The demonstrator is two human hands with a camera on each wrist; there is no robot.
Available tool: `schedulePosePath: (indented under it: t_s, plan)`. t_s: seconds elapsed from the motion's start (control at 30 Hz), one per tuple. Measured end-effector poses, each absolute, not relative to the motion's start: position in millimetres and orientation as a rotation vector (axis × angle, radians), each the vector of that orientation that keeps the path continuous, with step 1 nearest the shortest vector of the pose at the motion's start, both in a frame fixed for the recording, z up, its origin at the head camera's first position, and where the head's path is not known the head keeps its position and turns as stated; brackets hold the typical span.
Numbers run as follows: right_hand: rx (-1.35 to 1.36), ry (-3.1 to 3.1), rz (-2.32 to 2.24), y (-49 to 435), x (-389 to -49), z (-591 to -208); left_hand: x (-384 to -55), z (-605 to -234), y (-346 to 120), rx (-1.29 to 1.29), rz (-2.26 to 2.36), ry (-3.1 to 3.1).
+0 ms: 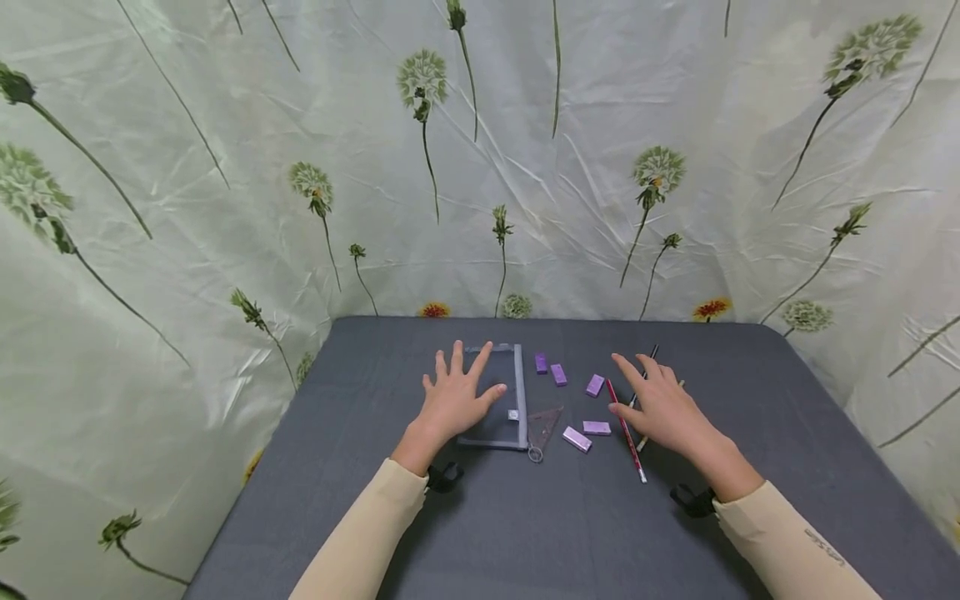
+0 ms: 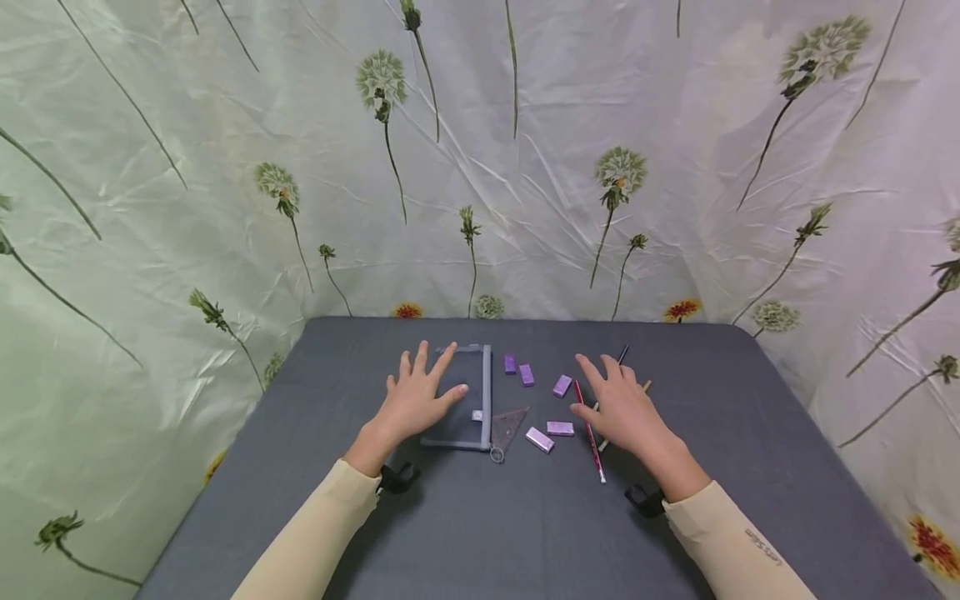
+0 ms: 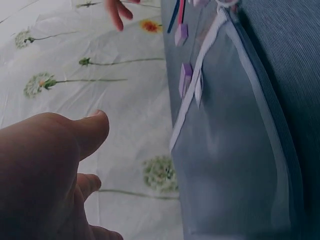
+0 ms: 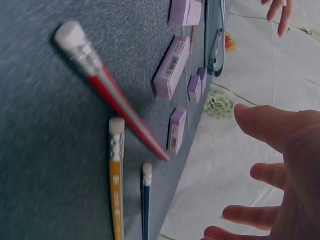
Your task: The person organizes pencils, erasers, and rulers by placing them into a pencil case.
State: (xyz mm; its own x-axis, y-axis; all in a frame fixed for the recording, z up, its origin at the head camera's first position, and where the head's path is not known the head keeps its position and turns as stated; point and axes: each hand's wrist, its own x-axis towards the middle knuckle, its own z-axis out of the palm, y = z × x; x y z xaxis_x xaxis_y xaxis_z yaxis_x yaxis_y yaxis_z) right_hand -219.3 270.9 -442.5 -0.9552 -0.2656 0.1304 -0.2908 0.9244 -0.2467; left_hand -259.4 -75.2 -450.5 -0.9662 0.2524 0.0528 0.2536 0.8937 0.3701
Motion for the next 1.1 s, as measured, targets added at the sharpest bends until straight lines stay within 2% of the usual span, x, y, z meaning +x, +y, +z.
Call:
schedulePosePath:
  t_s: [0.2, 0.57, 1.1]
  plan:
    - [0.434, -3.003, 0.431, 266, -228, -443, -267, -453, -51, -0.402, -0.631, -3.105]
    - [0.367, -3.06, 0.632, 259, -242, -440, -269, -468, -26, -0.229, -0.751, -3.094]
    - [0.335, -3.023, 0.981, 277, -242, -473, -253, -494, -16, -0.233, -0.81, -3.109]
